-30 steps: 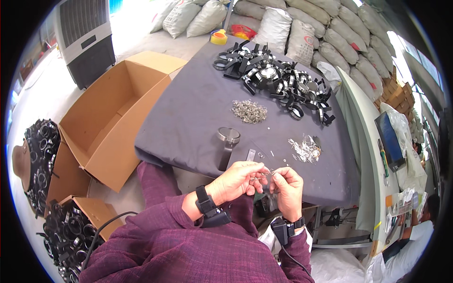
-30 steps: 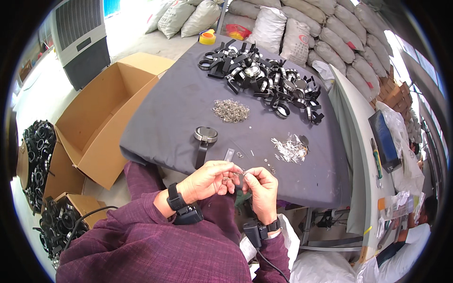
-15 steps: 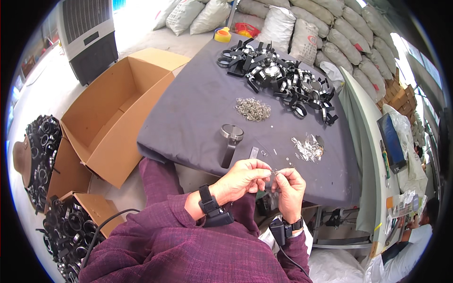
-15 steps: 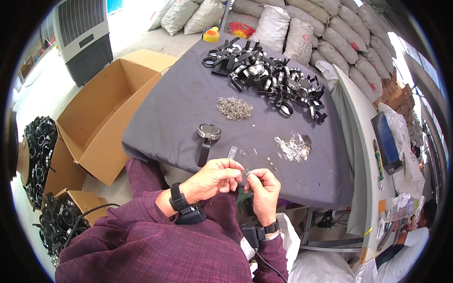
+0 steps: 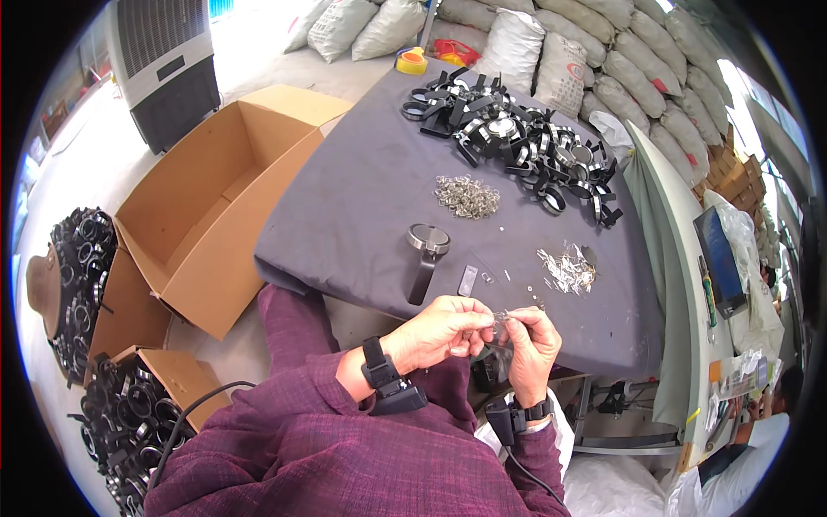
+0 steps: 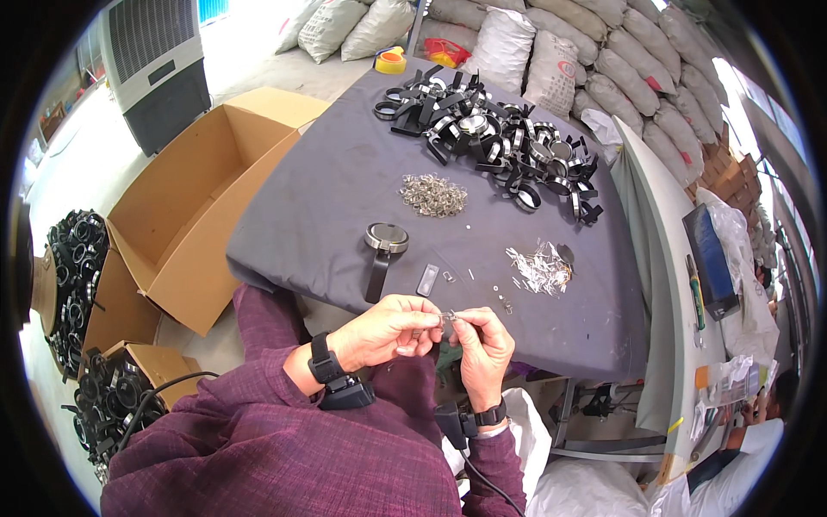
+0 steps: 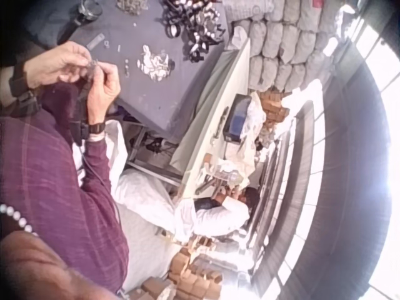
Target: Assembling small metal and plastic hardware components by hand.
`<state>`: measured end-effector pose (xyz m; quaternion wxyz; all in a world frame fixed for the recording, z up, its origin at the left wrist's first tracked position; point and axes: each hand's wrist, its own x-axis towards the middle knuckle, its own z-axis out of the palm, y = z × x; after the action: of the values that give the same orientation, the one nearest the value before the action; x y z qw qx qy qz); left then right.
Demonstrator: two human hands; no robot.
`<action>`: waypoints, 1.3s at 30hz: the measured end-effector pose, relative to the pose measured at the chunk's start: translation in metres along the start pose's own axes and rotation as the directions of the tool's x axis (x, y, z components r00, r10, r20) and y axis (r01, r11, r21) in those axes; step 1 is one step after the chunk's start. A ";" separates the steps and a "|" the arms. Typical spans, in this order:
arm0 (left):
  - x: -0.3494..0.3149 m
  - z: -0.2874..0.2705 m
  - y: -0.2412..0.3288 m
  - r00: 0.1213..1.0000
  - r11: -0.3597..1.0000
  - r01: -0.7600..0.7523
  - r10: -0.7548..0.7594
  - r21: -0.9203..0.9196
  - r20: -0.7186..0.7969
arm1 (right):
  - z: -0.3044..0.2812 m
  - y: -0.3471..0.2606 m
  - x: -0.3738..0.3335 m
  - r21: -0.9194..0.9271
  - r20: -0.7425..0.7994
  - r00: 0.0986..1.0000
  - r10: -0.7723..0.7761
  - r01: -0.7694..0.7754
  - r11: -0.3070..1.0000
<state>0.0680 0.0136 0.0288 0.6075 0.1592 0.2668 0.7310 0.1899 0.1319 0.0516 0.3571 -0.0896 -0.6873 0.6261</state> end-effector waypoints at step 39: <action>-0.006 0.015 0.003 0.943 0.895 -0.191 0.281 0.403 -0.177 | 0.004 0.008 -0.004 0.291 0.129 0.932 0.340 -0.363 0.885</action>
<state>0.0749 0.0106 0.0434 0.4362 0.2195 0.4507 0.7473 0.1880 0.1285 0.0431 0.2215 -0.1322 -0.5657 0.7832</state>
